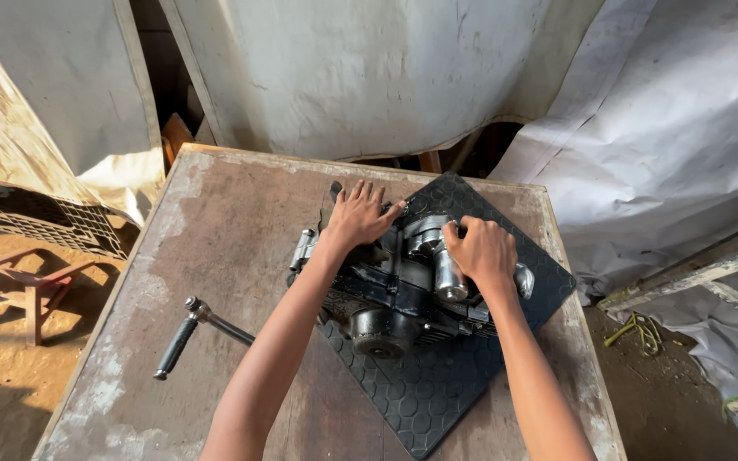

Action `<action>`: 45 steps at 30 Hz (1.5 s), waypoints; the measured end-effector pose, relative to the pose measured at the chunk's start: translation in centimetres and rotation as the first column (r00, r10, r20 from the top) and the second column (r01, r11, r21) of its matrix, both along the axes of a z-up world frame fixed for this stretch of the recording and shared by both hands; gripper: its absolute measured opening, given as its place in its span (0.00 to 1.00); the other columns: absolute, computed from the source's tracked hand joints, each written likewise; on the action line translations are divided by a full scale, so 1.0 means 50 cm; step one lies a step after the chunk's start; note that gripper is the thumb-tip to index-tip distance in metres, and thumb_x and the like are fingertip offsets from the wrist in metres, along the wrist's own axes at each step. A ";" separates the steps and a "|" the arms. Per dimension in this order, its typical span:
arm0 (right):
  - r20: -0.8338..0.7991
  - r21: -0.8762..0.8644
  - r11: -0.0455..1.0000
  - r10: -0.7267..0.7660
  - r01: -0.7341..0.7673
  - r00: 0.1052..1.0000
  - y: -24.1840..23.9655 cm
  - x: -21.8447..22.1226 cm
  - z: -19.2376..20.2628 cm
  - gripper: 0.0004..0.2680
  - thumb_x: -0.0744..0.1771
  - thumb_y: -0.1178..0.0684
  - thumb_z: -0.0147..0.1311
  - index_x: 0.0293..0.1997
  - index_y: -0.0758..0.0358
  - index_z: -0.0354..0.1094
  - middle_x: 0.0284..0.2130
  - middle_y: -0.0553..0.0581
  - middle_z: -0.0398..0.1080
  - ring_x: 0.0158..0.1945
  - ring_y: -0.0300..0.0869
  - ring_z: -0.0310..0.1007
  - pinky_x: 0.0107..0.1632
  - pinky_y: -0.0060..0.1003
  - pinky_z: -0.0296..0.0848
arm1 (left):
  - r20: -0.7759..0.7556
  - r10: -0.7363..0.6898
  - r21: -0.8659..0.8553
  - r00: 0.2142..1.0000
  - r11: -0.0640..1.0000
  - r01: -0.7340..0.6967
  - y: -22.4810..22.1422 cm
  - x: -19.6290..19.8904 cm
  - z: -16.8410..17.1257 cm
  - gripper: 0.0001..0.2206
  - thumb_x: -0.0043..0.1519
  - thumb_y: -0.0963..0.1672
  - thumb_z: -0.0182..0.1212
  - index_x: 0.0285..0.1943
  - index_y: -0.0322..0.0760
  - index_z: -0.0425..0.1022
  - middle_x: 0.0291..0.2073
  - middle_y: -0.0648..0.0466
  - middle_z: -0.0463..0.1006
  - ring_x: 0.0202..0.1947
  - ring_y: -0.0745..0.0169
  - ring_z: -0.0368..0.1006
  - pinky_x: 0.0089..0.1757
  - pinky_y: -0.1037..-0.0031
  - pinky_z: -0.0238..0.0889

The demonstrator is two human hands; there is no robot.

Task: Inspecting and manipulating a motorcycle engine assembly on a workbench.

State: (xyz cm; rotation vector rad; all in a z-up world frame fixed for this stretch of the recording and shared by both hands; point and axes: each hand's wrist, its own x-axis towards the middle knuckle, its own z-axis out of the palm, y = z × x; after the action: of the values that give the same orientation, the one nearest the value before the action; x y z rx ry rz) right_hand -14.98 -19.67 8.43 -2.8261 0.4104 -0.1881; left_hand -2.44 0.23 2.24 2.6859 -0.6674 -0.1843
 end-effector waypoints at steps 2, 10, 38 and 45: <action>0.010 -0.002 1.000 0.003 -0.003 1.000 -0.003 -0.003 0.004 0.20 0.66 0.37 0.42 0.37 0.63 0.78 0.33 0.69 0.79 0.42 0.68 0.79 0.49 0.59 0.74 | 0.025 0.017 0.013 1.000 1.000 -0.018 0.004 -0.021 0.000 0.40 0.67 0.64 0.27 0.77 0.37 0.57 0.75 0.39 0.57 0.78 0.43 0.46 0.68 0.44 0.40; 0.028 -0.006 1.000 0.018 -0.018 0.999 -0.009 -0.008 -0.005 0.21 0.66 0.36 0.41 0.40 0.63 0.79 0.35 0.69 0.80 0.43 0.66 0.80 0.50 0.57 0.75 | 0.116 0.050 -0.050 0.992 0.998 -0.045 0.044 -0.135 0.025 0.39 0.69 0.63 0.28 0.81 0.34 0.47 0.74 0.36 0.57 0.77 0.42 0.47 0.67 0.43 0.44; 0.022 -0.033 0.999 -0.001 0.001 1.000 -0.008 0.005 -0.005 0.20 0.67 0.37 0.42 0.39 0.63 0.78 0.32 0.69 0.79 0.40 0.68 0.79 0.47 0.60 0.75 | 0.122 0.114 -0.004 0.986 0.993 -0.114 -0.017 0.088 -0.139 0.32 0.68 0.57 0.37 0.76 0.39 0.61 0.66 0.40 0.71 0.73 0.42 0.59 0.65 0.50 0.53; 0.065 -0.015 1.000 0.011 -0.010 0.998 -0.005 0.003 -0.001 0.17 0.66 0.40 0.45 0.36 0.64 0.78 0.29 0.68 0.78 0.37 0.68 0.79 0.45 0.59 0.76 | 0.041 0.206 -0.160 0.978 0.967 -0.197 -0.019 0.125 -0.128 0.31 0.68 0.57 0.38 0.68 0.31 0.69 0.58 0.34 0.75 0.68 0.33 0.63 0.59 0.43 0.60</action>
State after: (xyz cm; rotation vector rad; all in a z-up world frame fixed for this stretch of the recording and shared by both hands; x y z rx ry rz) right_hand -14.82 -19.93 8.38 -2.8274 0.3812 -0.2816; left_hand 3.80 -0.71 -4.14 2.5951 -0.4016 -0.0011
